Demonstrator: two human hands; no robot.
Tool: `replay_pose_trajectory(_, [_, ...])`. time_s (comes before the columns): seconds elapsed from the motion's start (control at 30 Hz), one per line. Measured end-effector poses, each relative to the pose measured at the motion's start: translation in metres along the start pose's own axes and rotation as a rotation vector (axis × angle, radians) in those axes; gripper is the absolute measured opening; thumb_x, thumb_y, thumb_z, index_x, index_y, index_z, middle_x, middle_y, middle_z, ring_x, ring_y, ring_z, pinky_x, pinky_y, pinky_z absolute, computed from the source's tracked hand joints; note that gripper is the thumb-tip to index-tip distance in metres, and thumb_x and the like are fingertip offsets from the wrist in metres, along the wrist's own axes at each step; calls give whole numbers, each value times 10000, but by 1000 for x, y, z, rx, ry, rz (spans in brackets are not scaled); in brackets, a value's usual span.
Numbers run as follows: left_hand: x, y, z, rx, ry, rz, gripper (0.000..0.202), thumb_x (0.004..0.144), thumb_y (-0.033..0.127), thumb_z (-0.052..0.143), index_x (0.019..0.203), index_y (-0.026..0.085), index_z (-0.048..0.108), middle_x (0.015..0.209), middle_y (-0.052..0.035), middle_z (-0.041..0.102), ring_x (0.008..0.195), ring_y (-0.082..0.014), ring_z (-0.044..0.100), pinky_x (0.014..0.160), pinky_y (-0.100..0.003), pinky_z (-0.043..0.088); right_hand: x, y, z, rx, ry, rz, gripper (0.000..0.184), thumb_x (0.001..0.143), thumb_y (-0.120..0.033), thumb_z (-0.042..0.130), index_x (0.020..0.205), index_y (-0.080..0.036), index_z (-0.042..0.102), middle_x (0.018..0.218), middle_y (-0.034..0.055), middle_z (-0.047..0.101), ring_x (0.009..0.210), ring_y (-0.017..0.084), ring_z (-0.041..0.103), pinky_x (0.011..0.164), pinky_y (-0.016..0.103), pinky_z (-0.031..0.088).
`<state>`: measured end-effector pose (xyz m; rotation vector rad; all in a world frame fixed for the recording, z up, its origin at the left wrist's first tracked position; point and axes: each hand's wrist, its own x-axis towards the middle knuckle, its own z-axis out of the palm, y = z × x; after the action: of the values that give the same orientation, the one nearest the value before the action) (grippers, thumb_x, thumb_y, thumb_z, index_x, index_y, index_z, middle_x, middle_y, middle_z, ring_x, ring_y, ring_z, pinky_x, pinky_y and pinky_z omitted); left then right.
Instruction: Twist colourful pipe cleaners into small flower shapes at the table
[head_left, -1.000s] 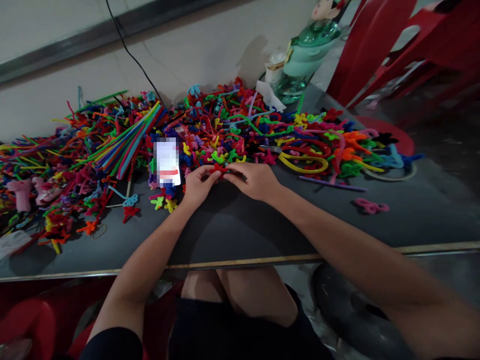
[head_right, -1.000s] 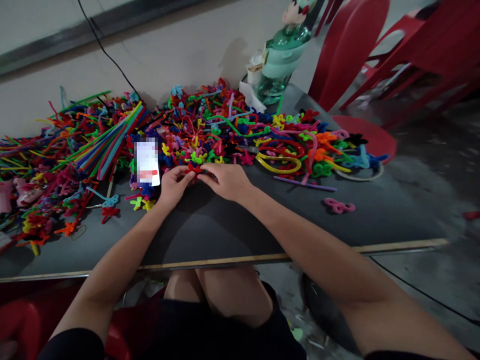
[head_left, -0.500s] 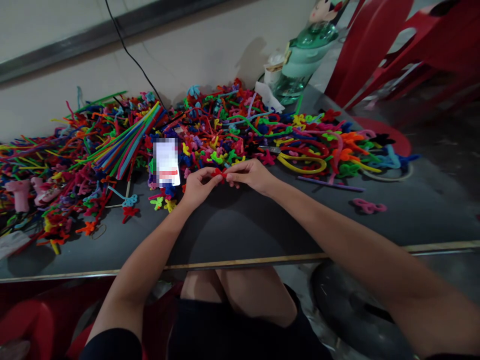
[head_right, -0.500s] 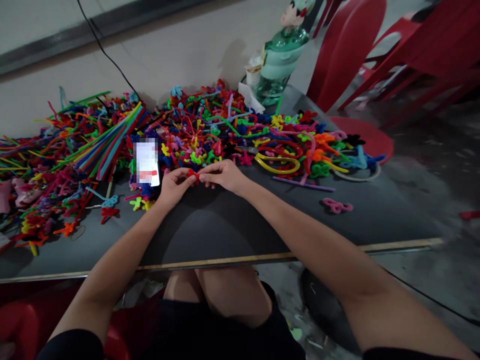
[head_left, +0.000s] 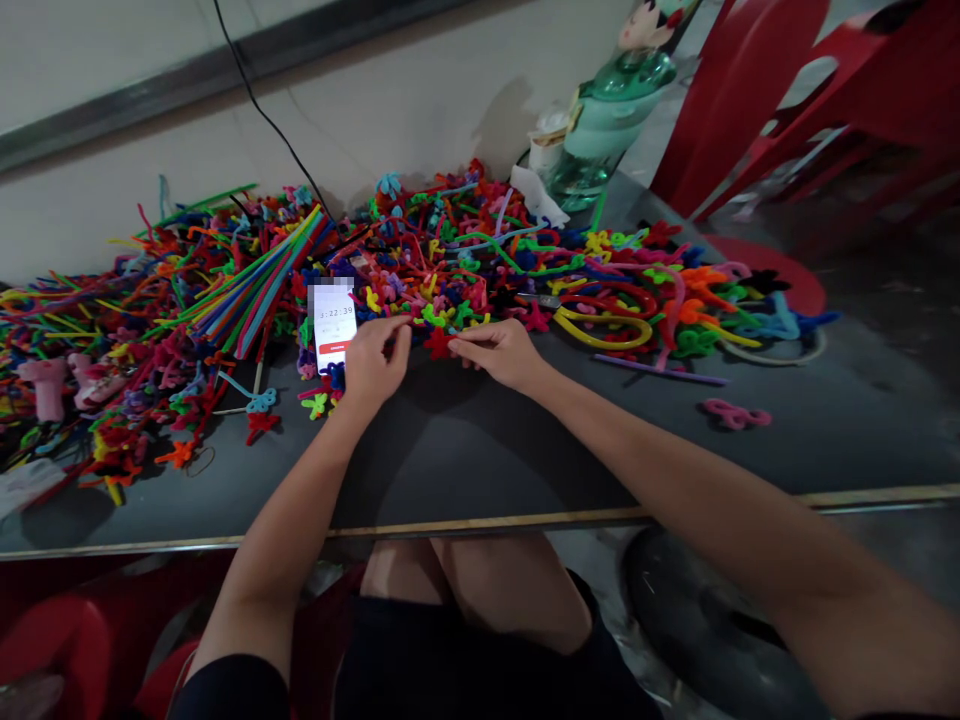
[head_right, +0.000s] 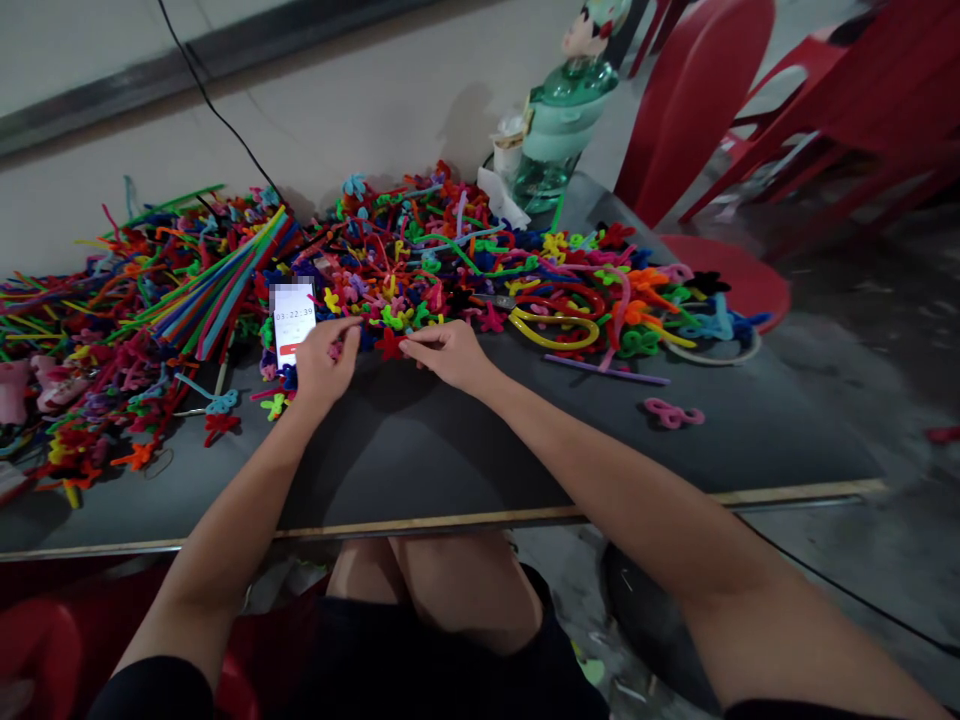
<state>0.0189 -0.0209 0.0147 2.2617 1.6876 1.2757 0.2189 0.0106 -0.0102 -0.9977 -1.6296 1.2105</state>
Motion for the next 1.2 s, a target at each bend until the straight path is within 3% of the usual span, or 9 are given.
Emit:
replay_pose_trajectory(0.07, [7,-8,-12,211,89,-128,294,884,282,492,1095,142,642,1073,-141,681,1072,-257,612,988,-436,456,1,3,0,6,28,16,283,710,-469,714,680,-190,748,606,31,682,452,95,547,422,230,416])
replay_pose_trajectory(0.13, [13,-15,-22,420,141,-321,495,789,324,616,1227,103,557,1240,-203,584,1197,-342,521,1042,-510,402,2,6,0,4,44,26,268,709,-453,710,685,-189,753,608,36,684,455,98,550,418,230,410])
replay_pose_trajectory(0.27, [20,-23,-33,612,81,-596,829,675,467,711,1300,-12,452,1273,-297,491,1202,-441,466,1022,-571,403,2,7,1,-13,55,32,223,714,-405,704,698,-191,762,643,48,705,464,96,555,429,235,418])
replay_pose_trajectory(0.63, [49,-22,-37,682,-158,-746,802,653,588,709,1219,49,531,1243,-283,515,1226,-464,432,921,-573,481,2,7,1,-5,54,52,252,718,-424,690,691,-183,759,636,43,700,459,95,548,424,230,405])
replay_pose_trajectory(0.83, [53,-26,-43,670,-128,-724,766,688,613,663,1221,73,559,1265,-270,522,1240,-454,426,922,-578,480,2,9,1,0,58,67,279,725,-451,694,740,-183,767,657,46,706,468,92,551,428,225,410])
replay_pose_trajectory(0.97, [53,-15,-50,666,-164,-729,710,669,539,710,1192,76,587,1311,-268,502,1233,-461,435,920,-589,474,2,10,1,4,68,75,310,718,-469,698,767,-173,773,645,51,701,475,97,555,433,227,419])
replay_pose_trajectory(1.07, [45,5,-47,599,-6,-559,595,757,470,649,1235,124,574,1424,-231,428,1272,-437,422,945,-572,458,3,10,1,15,81,86,307,708,-463,707,773,-170,773,635,44,694,467,93,548,428,224,415])
replay_pose_trajectory(1.13, [34,18,-36,453,70,-403,482,836,435,571,1231,161,587,1343,-186,533,1248,-373,478,980,-524,445,3,9,1,18,75,77,288,706,-451,709,750,-173,769,607,30,679,449,84,530,427,222,409])
replay_pose_trajectory(1.2, [21,25,-19,205,-24,-270,402,867,425,549,1181,186,625,1105,-130,678,1081,-288,606,938,-440,480,3,7,1,18,70,57,279,709,-453,704,723,-180,762,573,14,660,430,78,508,423,222,403])
